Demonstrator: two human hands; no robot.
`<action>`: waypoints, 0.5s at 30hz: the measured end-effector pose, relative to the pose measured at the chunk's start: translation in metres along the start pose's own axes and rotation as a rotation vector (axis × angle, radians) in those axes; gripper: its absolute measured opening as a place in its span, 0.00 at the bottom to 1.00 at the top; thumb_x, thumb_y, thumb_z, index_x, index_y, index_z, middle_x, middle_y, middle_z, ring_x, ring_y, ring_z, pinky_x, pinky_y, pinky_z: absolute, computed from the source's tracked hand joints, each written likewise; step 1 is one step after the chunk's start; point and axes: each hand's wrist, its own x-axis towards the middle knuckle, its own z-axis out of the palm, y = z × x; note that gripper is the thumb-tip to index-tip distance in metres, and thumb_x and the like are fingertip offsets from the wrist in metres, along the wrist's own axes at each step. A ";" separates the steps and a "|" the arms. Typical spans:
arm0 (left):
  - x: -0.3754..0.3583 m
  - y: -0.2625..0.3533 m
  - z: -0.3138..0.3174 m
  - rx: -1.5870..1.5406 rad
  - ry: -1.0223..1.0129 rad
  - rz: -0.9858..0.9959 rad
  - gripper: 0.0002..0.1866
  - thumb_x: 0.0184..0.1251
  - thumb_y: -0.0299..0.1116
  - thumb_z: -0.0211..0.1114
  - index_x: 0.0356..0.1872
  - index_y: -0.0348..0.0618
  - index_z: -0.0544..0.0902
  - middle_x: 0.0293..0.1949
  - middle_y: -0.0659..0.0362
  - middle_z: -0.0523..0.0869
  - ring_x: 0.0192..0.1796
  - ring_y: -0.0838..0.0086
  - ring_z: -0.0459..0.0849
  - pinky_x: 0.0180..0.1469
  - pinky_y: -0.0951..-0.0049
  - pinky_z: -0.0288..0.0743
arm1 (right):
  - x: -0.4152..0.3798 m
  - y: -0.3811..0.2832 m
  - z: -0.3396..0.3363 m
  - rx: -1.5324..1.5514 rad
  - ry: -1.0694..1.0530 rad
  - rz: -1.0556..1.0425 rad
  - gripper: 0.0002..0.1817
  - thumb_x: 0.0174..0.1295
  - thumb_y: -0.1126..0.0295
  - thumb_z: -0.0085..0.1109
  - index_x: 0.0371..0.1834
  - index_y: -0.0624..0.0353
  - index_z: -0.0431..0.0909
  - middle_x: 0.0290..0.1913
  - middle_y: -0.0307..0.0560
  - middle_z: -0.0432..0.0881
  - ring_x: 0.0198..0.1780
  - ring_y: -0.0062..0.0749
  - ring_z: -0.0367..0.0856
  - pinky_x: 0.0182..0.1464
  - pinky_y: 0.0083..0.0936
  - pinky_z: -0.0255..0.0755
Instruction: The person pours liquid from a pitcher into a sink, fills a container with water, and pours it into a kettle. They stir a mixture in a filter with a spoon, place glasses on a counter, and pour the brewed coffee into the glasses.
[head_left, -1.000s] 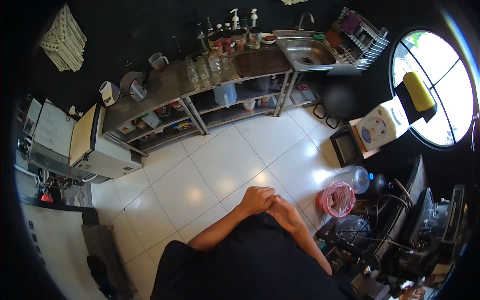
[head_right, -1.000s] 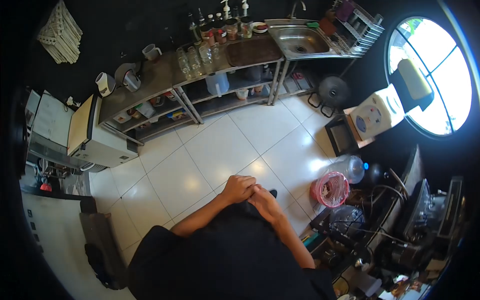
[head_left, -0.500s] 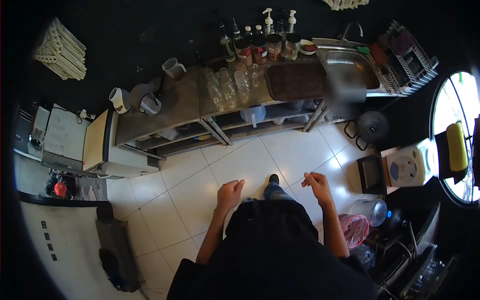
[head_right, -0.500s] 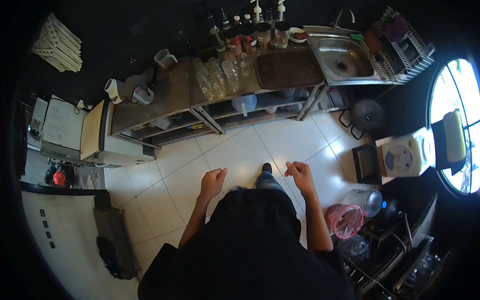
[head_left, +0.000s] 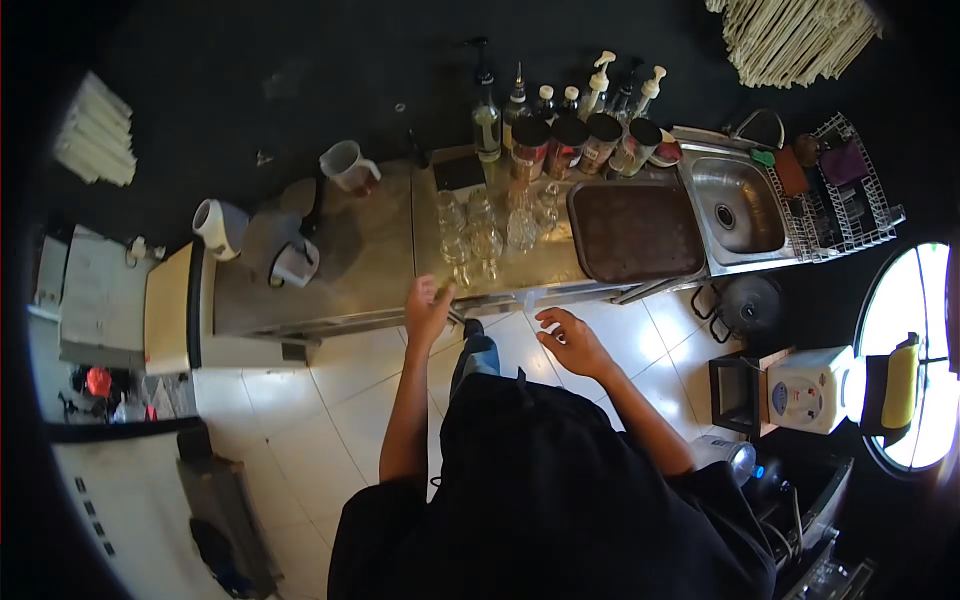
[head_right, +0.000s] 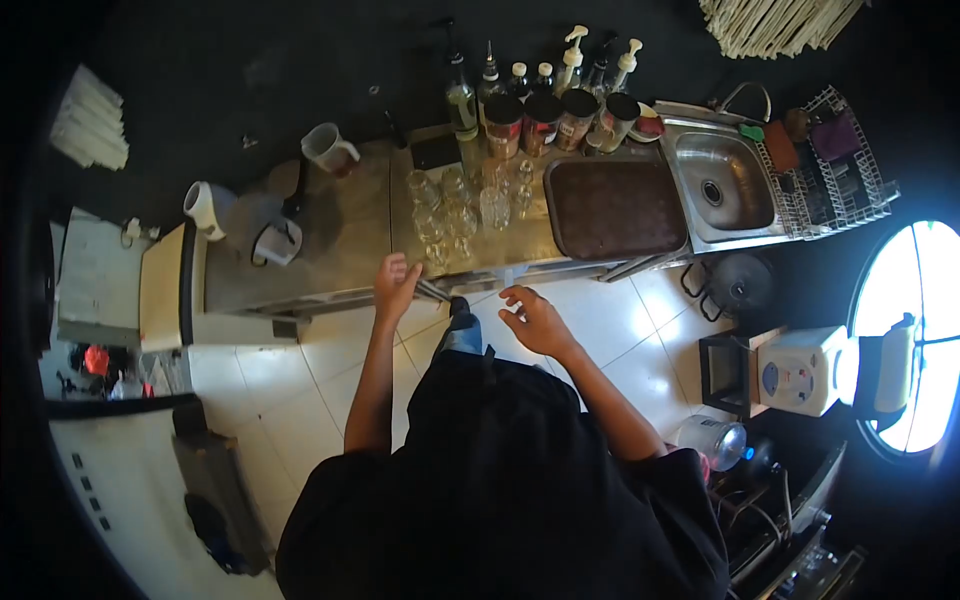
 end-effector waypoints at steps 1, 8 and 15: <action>0.035 -0.005 0.008 -0.006 -0.025 0.003 0.28 0.60 0.50 0.74 0.55 0.44 0.79 0.50 0.49 0.87 0.53 0.59 0.86 0.54 0.63 0.78 | 0.020 0.003 0.011 0.000 0.057 -0.072 0.19 0.64 0.69 0.65 0.55 0.63 0.75 0.47 0.59 0.83 0.42 0.48 0.86 0.43 0.36 0.80; 0.121 -0.012 0.032 0.344 -0.336 0.070 0.39 0.57 0.55 0.74 0.66 0.48 0.70 0.61 0.47 0.80 0.64 0.52 0.78 0.62 0.55 0.74 | 0.116 0.030 0.079 -0.137 0.236 0.008 0.26 0.63 0.72 0.65 0.64 0.63 0.68 0.56 0.61 0.78 0.51 0.52 0.83 0.48 0.36 0.80; 0.132 -0.020 0.038 0.378 -0.406 0.230 0.34 0.56 0.49 0.74 0.62 0.49 0.74 0.57 0.49 0.83 0.58 0.52 0.82 0.57 0.56 0.78 | 0.149 0.061 0.110 -0.263 0.255 0.235 0.27 0.62 0.67 0.67 0.62 0.60 0.67 0.55 0.61 0.79 0.47 0.55 0.84 0.48 0.44 0.78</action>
